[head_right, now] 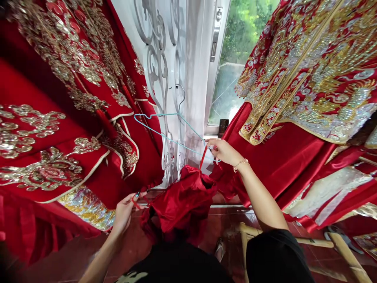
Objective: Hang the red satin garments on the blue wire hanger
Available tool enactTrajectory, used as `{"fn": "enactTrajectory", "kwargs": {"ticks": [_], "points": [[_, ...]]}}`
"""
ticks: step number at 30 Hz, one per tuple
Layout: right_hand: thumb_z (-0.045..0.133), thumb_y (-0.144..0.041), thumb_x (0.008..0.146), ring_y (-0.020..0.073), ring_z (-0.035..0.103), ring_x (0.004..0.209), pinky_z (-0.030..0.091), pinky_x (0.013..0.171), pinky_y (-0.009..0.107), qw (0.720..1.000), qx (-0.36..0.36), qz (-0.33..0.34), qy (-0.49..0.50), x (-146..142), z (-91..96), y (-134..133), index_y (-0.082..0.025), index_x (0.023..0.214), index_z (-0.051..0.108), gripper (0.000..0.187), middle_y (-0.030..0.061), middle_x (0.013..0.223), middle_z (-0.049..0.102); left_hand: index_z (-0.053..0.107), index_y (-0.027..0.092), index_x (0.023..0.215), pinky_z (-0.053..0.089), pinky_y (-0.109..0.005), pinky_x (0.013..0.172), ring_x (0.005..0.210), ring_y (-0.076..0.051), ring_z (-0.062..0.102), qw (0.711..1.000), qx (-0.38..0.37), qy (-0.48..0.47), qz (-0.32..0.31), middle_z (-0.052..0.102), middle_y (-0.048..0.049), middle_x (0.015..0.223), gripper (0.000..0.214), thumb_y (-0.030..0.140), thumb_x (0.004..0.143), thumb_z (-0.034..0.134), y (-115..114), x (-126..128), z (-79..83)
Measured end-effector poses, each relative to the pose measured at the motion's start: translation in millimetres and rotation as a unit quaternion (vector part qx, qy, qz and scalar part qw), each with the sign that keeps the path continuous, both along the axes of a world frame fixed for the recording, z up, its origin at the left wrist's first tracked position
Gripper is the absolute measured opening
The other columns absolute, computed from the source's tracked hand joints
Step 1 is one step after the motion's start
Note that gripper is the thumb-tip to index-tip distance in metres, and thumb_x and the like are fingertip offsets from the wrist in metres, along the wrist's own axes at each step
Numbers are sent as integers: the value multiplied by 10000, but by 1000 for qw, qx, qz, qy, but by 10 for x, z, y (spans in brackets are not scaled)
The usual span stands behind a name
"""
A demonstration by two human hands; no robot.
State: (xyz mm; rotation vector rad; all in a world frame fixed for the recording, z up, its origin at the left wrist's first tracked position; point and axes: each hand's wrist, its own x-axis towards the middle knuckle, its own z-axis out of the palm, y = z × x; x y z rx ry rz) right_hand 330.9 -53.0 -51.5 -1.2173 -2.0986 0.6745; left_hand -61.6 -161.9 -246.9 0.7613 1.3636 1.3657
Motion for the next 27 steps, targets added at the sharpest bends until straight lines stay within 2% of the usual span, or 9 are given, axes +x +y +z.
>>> {"fn": "enactTrajectory", "kwargs": {"ticks": [4, 7, 10, 13, 15, 18, 21, 23, 27], "points": [[596, -159, 784, 111, 649, 570, 540, 508, 246, 999, 30, -24, -15, 117, 201, 98, -165, 836, 770, 181, 119, 1217, 740, 787, 154, 866, 455, -264, 405, 373, -156, 568, 996, 79, 39, 18, 691, -29, 517, 438, 501, 603, 823, 406, -45, 462], [585, -119, 788, 108, 615, 497, 527, 530, 281, 997, 15, -59, -38, 295, 379, 173, -148, 835, 792, 214, 123, 1107, 775, 779, 127, 822, 404, -221, 392, 334, -104, 490, 983, 172, 38, 56, 629, -3, 444, 333, 420, 665, 772, 760, -74, 853], [607, -98, 754, 108, 577, 422, 486, 496, 279, 997, 13, -62, -49, 457, 468, 228, -151, 816, 803, 212, 96, 878, 800, 743, 119, 760, 362, -193, 376, 328, -70, 464, 969, 223, -3, 104, 694, -26, 537, 238, 346, 690, 750, 1053, -52, 1195], [611, -168, 758, 147, 599, 422, 469, 474, 280, 998, 33, -23, -48, 562, 456, 228, -177, 861, 819, 232, 48, 615, 745, 706, 113, 719, 337, -179, 369, 332, -32, 426, 963, 233, -29, 132, 776, -77, 728, 181, 293, 726, 727, 1241, -5, 1458], [606, -261, 772, 165, 619, 428, 486, 472, 289, 997, 52, -1, -52, 596, 421, 198, -188, 910, 821, 265, 36, 574, 726, 702, 112, 709, 346, -174, 374, 326, -16, 376, 964, 238, -20, 120, 776, -75, 739, 164, 269, 758, 699, 1303, 11, 1594], [594, -353, 780, 169, 632, 425, 505, 470, 294, 995, 76, 9, -66, 603, 368, 144, -198, 905, 813, 296, 32, 611, 742, 718, 121, 687, 341, -170, 356, 296, -17, 294, 966, 244, 38, 76, 676, 3, 539, 156, 240, 776, 671, 1320, -14, 1751], [574, -353, 809, 168, 625, 413, 505, 468, 282, 991, 105, 15, -82, 583, 337, 109, -214, 898, 805, 283, 1, 529, 698, 747, 126, 680, 309, -178, 325, 265, -49, 302, 962, 235, 138, 34, 498, 60, 358, 172, 237, 783, 664, 1274, -96, 1866], [552, -324, 825, 167, 623, 415, 511, 478, 282, 988, 118, 14, -95, 568, 338, 88, -226, 916, 802, 284, -9, 518, 692, 761, 124, 688, 304, -184, 322, 256, -74, 343, 954, 228, 193, 24, 445, 61, 314, 193, 237, 797, 649, 1216, -159, 1932], [502, -294, 852, 170, 641, 456, 545, 554, 324, 983, 130, -2, -129, 553, 396, 21, -201, 964, 806, 337, 64, 759, 790, 765, 111, 697, 401, -210, 362, 259, -92, 384, 948, 232, 219, 11, 485, 38, 338, 210, 203, 811, 615, 1063, -219, 2069]]}}
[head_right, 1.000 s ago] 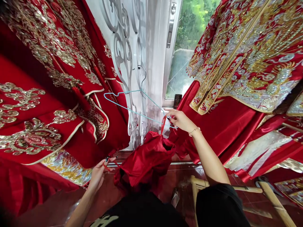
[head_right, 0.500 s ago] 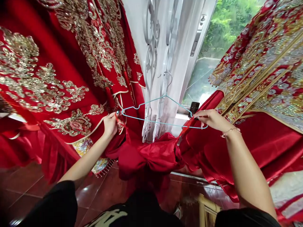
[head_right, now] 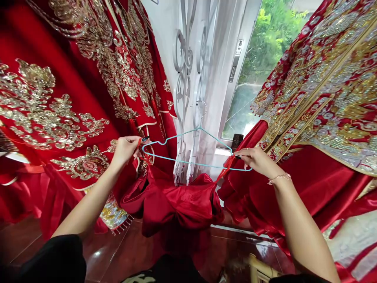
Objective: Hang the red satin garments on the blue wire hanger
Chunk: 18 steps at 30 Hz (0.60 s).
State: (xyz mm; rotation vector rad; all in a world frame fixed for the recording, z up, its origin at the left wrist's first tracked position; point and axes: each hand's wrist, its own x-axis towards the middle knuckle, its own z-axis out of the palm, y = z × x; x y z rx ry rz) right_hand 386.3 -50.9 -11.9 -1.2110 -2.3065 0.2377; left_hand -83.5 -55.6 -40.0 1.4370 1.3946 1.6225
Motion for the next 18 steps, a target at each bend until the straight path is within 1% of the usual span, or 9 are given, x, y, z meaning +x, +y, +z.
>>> {"fn": "enactTrajectory", "kwargs": {"ticks": [2, 3, 6, 8, 11, 13, 14, 16, 18], "points": [[497, -287, 858, 180, 652, 486, 557, 617, 356, 1000, 21, -9, -17, 2, 36, -41, -180, 968, 811, 349, 110, 876, 804, 757, 99, 699, 460, -236, 401, 270, -83, 398, 1000, -3, -10, -21, 585, 3, 426, 182, 174, 799, 624, -38, 28, 68], [499, -282, 857, 186, 653, 493, 555, 636, 367, 999, 29, -11, -24, 4, 49, -60, -176, 968, 813, 350, 118, 874, 803, 753, 92, 701, 468, -241, 411, 280, -85, 420, 999, -7, -11, -32, 624, -17, 469, 168, 161, 795, 631, -33, 54, 99], [489, -278, 862, 203, 645, 482, 535, 633, 365, 999, 27, -13, -32, 10, 61, -104, -176, 1003, 814, 368, 82, 643, 749, 744, 76, 703, 438, -221, 421, 320, -107, 504, 999, -9, -1, -44, 665, -45, 522, 160, 134, 804, 634, 90, 136, 160], [482, -294, 874, 208, 639, 474, 522, 617, 356, 999, 23, -15, -32, 11, 53, -128, -180, 1043, 809, 385, 50, 531, 694, 741, 68, 699, 436, -209, 449, 347, -113, 531, 1000, -1, 6, -29, 648, -38, 495, 183, 121, 822, 616, 215, 149, 170], [507, -336, 869, 193, 629, 468, 517, 592, 343, 999, 44, -17, -15, 9, 34, -151, -205, 1007, 812, 359, 49, 609, 738, 742, 60, 691, 462, -224, 494, 359, -115, 516, 1000, -4, 6, -8, 598, -26, 430, 204, 128, 833, 612, 348, 83, 151], [531, -360, 856, 177, 618, 452, 511, 564, 330, 999, 48, -10, 3, 2, 16, -146, -223, 949, 812, 326, 50, 693, 772, 734, 70, 675, 461, -236, 480, 338, -108, 480, 1000, -19, -6, -11, 572, -9, 407, 189, 143, 818, 634, 371, 21, 125], [536, -369, 855, 173, 615, 445, 508, 555, 323, 999, 43, -4, 10, -6, 4, -136, -228, 931, 809, 316, 42, 681, 768, 726, 80, 663, 456, -237, 463, 325, -105, 464, 999, -28, -14, -16, 557, 2, 396, 181, 148, 809, 643, 369, -2, 111], [536, -383, 862, 174, 617, 434, 505, 546, 310, 1000, 22, 8, 18, -29, -27, -105, -231, 933, 804, 316, 13, 570, 719, 712, 98, 641, 446, -230, 440, 307, -103, 452, 998, -49, -22, -29, 512, 27, 360, 179, 149, 800, 649, 351, -13, 92], [531, -382, 862, 177, 625, 435, 497, 530, 300, 1000, 4, 15, 25, -63, -67, -69, -226, 948, 800, 323, -6, 501, 677, 721, 104, 655, 429, -213, 429, 302, -107, 471, 997, -66, 1, -42, 489, 38, 337, 181, 129, 806, 625, 334, 31, 100]]}}
